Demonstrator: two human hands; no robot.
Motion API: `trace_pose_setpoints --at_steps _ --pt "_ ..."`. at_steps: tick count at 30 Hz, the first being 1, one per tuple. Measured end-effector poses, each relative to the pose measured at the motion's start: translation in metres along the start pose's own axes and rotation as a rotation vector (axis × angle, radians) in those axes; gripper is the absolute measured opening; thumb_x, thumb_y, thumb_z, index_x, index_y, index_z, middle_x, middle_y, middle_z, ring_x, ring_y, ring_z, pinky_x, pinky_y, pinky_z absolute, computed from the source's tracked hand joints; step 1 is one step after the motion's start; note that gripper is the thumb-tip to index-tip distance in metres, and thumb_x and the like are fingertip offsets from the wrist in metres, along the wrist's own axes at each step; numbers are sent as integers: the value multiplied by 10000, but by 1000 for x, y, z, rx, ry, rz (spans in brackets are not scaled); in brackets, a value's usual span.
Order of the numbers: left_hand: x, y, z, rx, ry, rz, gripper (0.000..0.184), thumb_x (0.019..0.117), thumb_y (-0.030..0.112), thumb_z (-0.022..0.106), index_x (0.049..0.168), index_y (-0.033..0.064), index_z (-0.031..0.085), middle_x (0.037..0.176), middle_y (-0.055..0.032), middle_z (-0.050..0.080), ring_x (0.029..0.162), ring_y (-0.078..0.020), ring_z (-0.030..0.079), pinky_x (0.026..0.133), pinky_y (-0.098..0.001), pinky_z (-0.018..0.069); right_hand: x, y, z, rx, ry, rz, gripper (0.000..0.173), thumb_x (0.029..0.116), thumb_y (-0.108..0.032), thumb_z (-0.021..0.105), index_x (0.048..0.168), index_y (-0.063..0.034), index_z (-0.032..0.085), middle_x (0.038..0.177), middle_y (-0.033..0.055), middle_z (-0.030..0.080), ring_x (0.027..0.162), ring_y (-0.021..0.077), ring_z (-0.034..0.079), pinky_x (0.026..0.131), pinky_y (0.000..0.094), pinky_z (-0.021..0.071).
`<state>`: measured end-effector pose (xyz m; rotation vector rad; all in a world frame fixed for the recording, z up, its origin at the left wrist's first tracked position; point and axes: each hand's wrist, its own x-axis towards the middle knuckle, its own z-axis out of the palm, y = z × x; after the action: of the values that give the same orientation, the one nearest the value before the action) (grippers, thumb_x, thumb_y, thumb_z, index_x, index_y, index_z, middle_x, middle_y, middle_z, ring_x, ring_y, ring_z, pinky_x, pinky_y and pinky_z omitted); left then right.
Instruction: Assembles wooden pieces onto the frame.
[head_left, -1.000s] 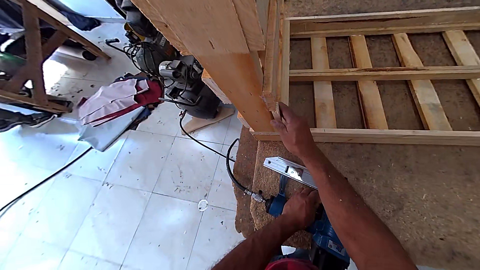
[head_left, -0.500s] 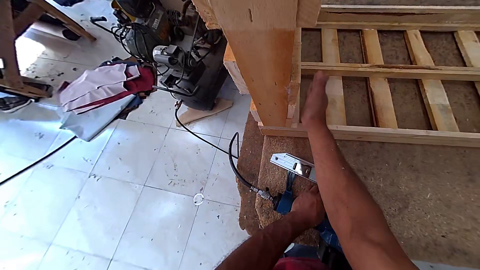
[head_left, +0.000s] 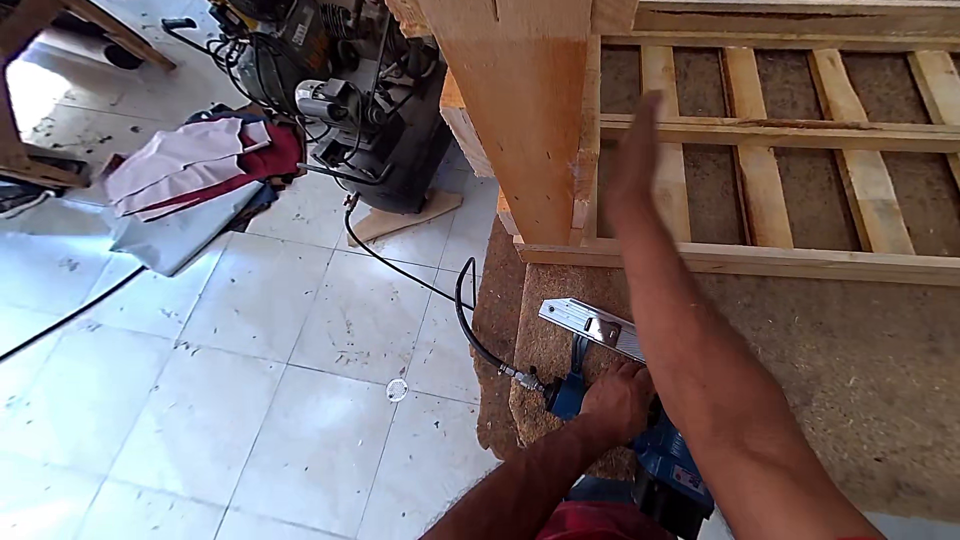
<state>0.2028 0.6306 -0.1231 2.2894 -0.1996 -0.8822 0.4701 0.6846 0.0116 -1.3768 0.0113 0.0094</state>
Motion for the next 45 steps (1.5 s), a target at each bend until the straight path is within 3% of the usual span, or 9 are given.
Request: trace_pose_setpoints --at_steps 1,3,7,11,15,24,32,38,45 --pt "-1 1 -2 -1 -2 3 413 1040 294 494 1380 85 601 1436 -124 587 1375 -317 510 1149 -492 410 -8 5 14 8 20 13 656 1115 -498 212 1600 -67 310 1616 121 392 1466 153 410 1202 388 383" --pt "1 -1 3 -2 23 11 397 1051 299 470 1382 122 601 1447 -93 588 1382 -295 513 1154 -476 416 -19 14 14 22 -71 -23 647 1123 -464 217 1551 -9 384 1558 165 454 1409 171 478 1170 377 416" --pt "9 -8 12 -6 32 22 376 1055 306 452 1360 153 611 1426 -78 602 1366 -284 527 1137 -470 440 -51 17 -28 -256 -240 -319 460 1119 -271 311 1202 30 650 1107 122 691 1039 154 671 937 380 567" --pt "11 -10 14 9 33 28 400 1079 360 420 1368 152 601 1430 -81 599 1369 -287 527 1137 -476 439 -68 34 -62 -484 -468 -368 406 971 -226 647 1329 -33 637 1287 105 668 1243 181 614 1061 400 528" --pt "10 -7 10 5 10 23 377 1066 319 444 1358 140 600 1416 -96 603 1366 -301 525 1134 -487 438 -69 33 -46 -786 -354 -449 513 794 -235 887 1202 -11 672 1153 142 703 1174 299 636 1048 466 511" --pt "10 -8 11 -15 24 12 387 1071 340 439 1363 149 605 1435 -82 595 1386 -279 513 1149 -483 425 -54 11 -40 -818 -367 -181 469 683 -259 958 1057 -104 721 1010 51 736 988 198 700 901 445 586" --pt "11 -9 12 -4 24 32 393 1076 336 424 1372 141 594 1445 -79 587 1383 -278 513 1152 -469 421 -54 6 -34 -906 -373 -174 429 682 -269 952 974 -98 689 892 56 705 842 194 697 766 439 597" --pt "10 -10 11 -4 42 55 373 1053 297 453 1354 132 598 1428 -86 602 1390 -293 507 1137 -487 434 -66 9 -43 -670 -385 -454 583 903 -494 754 1214 -9 669 1127 114 699 1076 180 688 962 385 590" --pt "10 -9 10 9 30 50 386 1074 329 420 1362 141 596 1410 -79 611 1372 -287 523 1133 -483 441 -50 8 -44 -610 -428 -545 445 956 -455 713 1041 -19 683 887 58 686 765 106 691 709 313 633"
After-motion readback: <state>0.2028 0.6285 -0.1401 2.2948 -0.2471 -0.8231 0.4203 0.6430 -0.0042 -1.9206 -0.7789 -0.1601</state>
